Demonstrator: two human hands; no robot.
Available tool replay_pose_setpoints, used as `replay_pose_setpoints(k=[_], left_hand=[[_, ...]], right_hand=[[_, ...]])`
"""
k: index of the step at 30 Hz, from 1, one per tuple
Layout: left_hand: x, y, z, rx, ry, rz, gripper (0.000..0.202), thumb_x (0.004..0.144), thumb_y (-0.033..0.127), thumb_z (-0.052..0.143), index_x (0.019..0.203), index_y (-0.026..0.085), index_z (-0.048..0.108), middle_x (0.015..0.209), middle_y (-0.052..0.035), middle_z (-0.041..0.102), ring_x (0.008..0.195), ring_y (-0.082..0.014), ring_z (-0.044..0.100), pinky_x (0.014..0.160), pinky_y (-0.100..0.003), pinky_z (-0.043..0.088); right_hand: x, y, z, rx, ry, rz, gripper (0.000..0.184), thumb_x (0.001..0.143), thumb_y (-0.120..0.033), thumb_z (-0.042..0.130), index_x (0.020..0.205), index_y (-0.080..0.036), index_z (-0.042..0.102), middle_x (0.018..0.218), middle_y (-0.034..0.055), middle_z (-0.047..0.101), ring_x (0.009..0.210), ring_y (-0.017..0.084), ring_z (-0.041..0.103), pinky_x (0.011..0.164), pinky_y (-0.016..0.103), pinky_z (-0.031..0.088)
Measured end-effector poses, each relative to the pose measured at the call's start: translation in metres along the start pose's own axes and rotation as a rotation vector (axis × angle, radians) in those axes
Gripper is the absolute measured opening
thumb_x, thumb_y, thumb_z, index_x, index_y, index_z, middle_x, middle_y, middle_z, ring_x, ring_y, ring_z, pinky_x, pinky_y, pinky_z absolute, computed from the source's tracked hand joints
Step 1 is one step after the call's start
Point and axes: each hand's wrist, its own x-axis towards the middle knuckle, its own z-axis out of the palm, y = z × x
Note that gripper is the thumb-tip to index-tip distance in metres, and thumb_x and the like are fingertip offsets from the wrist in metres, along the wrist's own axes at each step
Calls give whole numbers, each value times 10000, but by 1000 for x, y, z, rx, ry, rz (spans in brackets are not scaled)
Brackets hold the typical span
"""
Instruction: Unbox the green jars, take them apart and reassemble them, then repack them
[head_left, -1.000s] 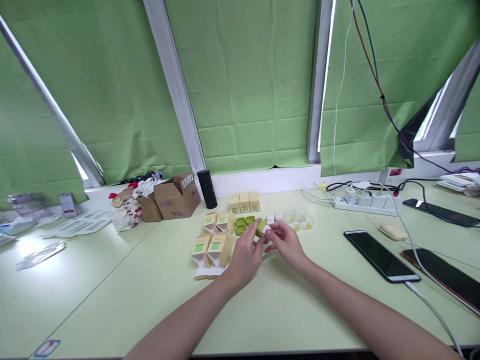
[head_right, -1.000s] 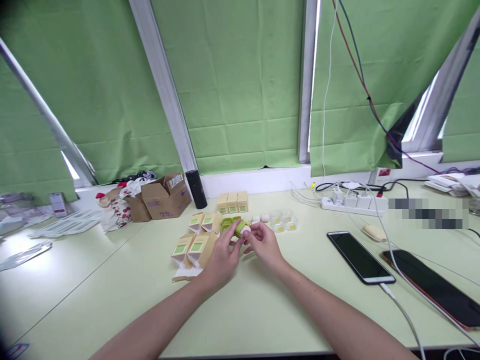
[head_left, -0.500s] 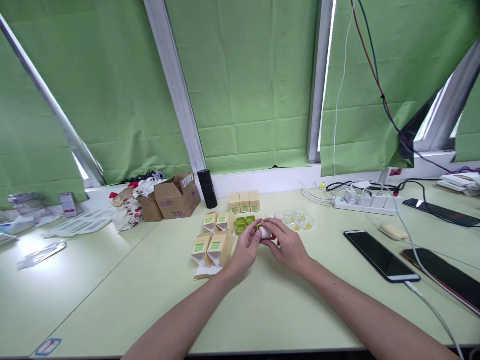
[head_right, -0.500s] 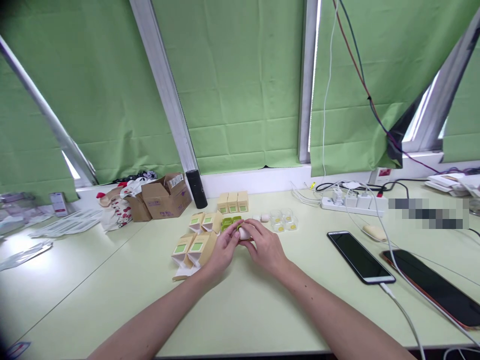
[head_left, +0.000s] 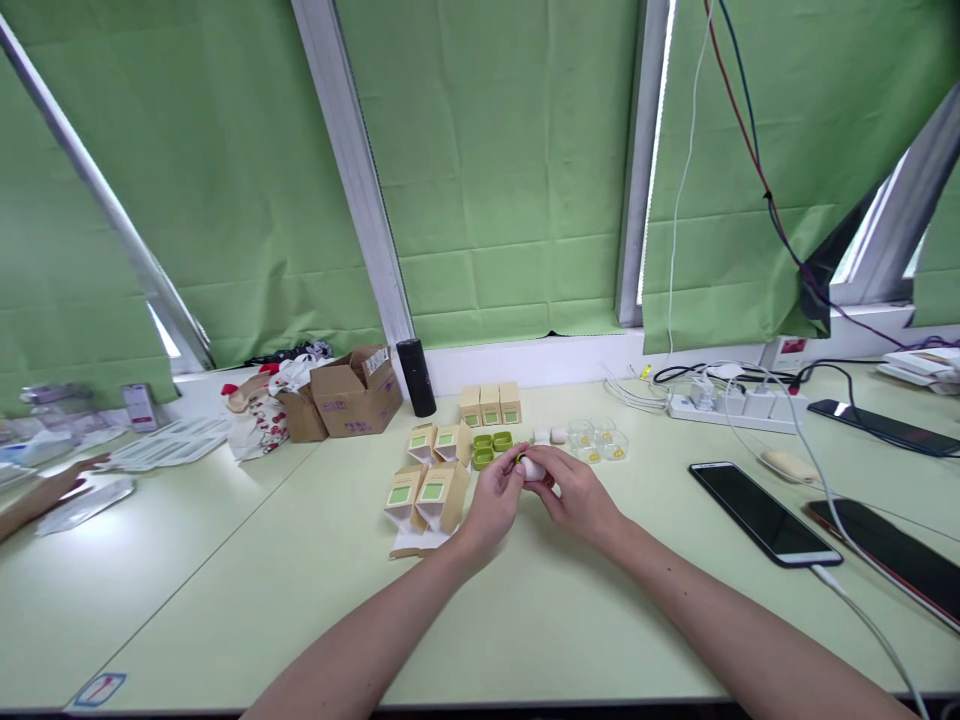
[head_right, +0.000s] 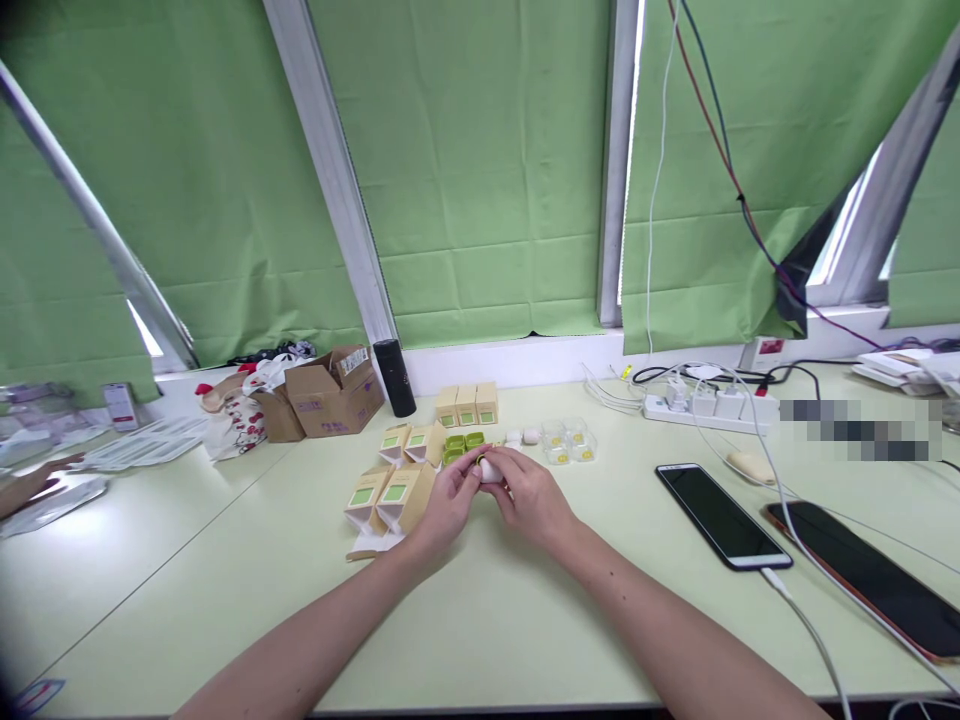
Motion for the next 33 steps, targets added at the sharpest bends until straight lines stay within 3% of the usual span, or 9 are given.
replay_pose_setpoints(k=[6,14,24,33], left_hand=[[1,3,8,-40,86,-4,460,888,457,730,1226,155,647,1284,-163,732,1208,-278,704,1031,-418,585],[-3,9,13,-71,95,14,390,897,416,727,1171,168,603,1069,-117,764,1033,-231,742,932,-374,598],[-4,9,16,-104,153,40,353,866,364,752,1128,172,612,1022,-94,750,973,-206,728,871,-331,591],[-7,5,11,-148,-2,25,498,896,513,743,1235,189,574,1118,-116,742,1057,-246,726,907,-354,576]], right_hand=[[3,-2,1,-35,25,-39,335,1012,-185,552,1343,-222,591,1251,153,732,1150,289,719,959,476,629],[7,-7,-2,-51,42,-70,377,979,-126,532,1339,-224,584,1270,157,736,1157,289,726,970,474,625],[6,-5,-1,-92,90,-148,401,955,-89,554,1338,-207,567,1232,157,743,1145,290,732,927,463,649],[1,-1,0,-43,25,-47,449,975,-126,570,1408,-236,521,1235,134,727,1090,275,729,892,458,659]])
